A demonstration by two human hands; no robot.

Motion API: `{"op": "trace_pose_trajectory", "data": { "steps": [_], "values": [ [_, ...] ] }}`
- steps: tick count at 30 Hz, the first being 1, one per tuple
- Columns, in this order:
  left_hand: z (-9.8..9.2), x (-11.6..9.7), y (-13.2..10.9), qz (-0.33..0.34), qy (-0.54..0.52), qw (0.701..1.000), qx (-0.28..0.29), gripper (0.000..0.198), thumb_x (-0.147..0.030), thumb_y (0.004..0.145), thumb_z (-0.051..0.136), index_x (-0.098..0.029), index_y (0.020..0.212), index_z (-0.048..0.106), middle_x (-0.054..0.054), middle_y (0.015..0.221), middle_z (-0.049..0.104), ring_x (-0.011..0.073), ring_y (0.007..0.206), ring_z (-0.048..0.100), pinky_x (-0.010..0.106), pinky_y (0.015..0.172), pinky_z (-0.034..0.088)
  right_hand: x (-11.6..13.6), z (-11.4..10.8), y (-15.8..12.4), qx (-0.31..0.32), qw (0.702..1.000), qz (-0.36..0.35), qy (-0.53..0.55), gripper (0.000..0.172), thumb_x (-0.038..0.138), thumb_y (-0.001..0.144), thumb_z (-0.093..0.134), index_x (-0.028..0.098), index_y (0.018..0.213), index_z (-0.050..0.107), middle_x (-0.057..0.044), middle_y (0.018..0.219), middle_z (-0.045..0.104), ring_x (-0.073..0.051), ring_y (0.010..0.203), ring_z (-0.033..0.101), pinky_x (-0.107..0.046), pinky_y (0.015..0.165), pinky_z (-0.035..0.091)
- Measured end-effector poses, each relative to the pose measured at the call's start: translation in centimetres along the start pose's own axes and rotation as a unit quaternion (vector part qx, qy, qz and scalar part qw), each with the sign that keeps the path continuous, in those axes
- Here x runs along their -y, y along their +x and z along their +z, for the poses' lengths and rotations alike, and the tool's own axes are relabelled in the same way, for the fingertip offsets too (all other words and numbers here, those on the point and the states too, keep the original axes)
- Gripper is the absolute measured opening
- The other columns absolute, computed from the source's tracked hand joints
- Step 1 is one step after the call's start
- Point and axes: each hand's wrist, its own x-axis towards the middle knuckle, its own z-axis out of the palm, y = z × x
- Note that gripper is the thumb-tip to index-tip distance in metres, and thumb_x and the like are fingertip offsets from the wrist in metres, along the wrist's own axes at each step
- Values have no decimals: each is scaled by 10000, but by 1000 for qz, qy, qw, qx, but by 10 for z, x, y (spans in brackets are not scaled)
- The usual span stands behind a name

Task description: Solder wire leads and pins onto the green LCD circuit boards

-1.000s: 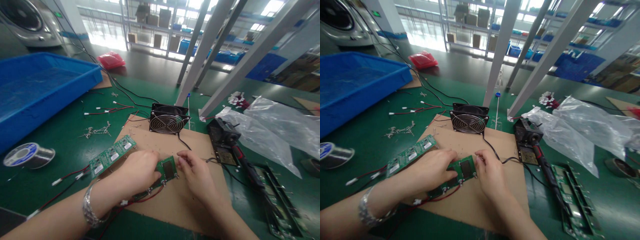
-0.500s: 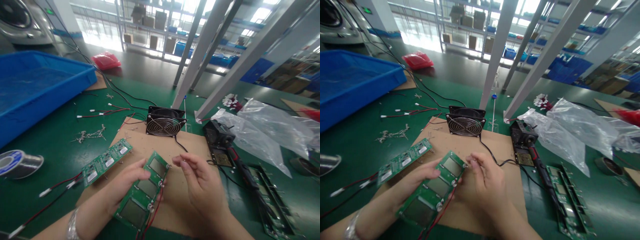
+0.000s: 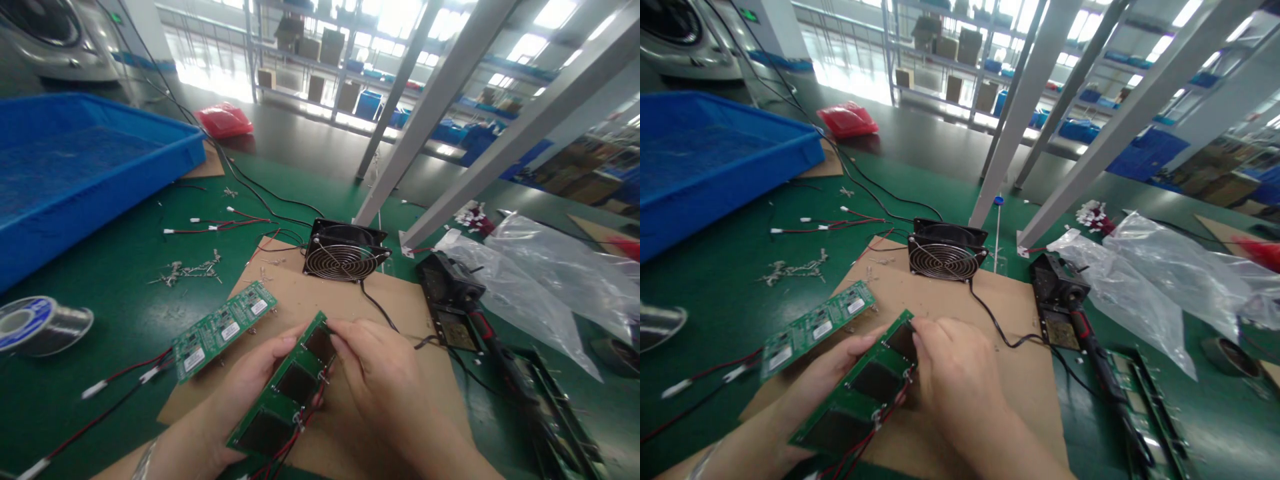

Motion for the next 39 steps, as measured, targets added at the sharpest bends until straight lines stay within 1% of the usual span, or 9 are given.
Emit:
{"op": "trace_pose_trajectory", "data": {
  "steps": [8, 15, 21, 24, 26, 29, 32, 36, 39],
  "values": [
    [3, -4, -3, -4, 14, 1000, -14, 450, -211, 867, 301, -206, 1316, 275, 65, 737, 641, 150, 575, 617, 240, 543, 472, -2, 5, 0, -11, 1000, -16, 6, 183, 131, 811, 451, 118, 895, 613, -51, 672, 616, -159, 599, 557, -285, 548, 444],
    [-2, 0, -1, 20, 48, 998, -27, 468, -237, 830, 375, -209, 1295, 334, 53, 687, 634, 156, 542, 592, 269, 544, 467, -5, 5, 0, -9, 999, -30, -28, 202, 141, 816, 435, 128, 875, 628, -37, 592, 572, -141, 534, 510, -255, 500, 392],
    [-3, 5, -4, 67, 118, 989, -62, 500, -295, 740, 562, -188, 1218, 467, 24, 627, 626, 143, 536, 562, 231, 501, 417, 1, -6, 3, -11, 991, -89, -102, 298, 95, 809, 339, 122, 847, 633, -39, 556, 572, -132, 484, 489, -244, 444, 349],
    [0, 4, -7, 85, 152, 982, -68, 438, -277, 699, 623, -192, 1125, 565, 23, 657, 641, 135, 565, 552, 233, 537, 417, 5, -8, 5, 10, 996, -60, -62, 276, 111, 800, 353, 133, 753, 624, -34, 547, 575, -136, 486, 524, -243, 444, 385],
    [2, 3, -8, 85, 161, 981, -66, 415, -265, 698, 627, -196, 1104, 582, 37, 705, 657, 140, 583, 557, 239, 544, 419, 8, -8, 5, 26, 999, -21, -17, 238, 117, 794, 391, 148, 732, 618, -30, 599, 615, -135, 545, 576, -233, 501, 434],
    [2, 2, -7, 76, 139, 985, -68, 457, -288, 695, 623, -211, 1139, 549, 40, 729, 661, 132, 545, 559, 238, 517, 417, 9, -11, 8, 45, 998, 25, 33, 210, 101, 783, 433, 180, 796, 627, -1, 703, 670, -111, 617, 620, -194, 563, 463],
    [-1, -1, -11, 70, 108, 990, -62, 540, -328, 675, 635, -214, 1185, 498, 43, 720, 657, 128, 521, 568, 227, 493, 417, 7, -23, 16, 71, 995, 38, 53, 190, 175, 803, 462, 202, 898, 623, 17, 759, 686, -97, 629, 634, -170, 528, 466],
    [-7, -7, -28, 65, 81, 994, -28, 547, -346, 715, 601, -212, 1223, 450, 45, 635, 643, 142, 509, 577, 241, 491, 434, 7, -34, 39, 17, 997, 61, 51, 283, 339, 835, 433, 174, 1006, 588, 5, 684, 666, -107, 567, 616, -194, 488, 461],
    [-16, -9, -41, 80, 58, 995, -26, 468, -325, 734, 598, -203, 1175, 499, 70, 737, 666, 166, 607, 612, 274, 583, 459, 10, -18, 66, 49, 995, 79, 34, 218, 260, 821, 476, 180, 991, 586, 5, 750, 667, -103, 644, 615, -197, 566, 465]
  ]
}}
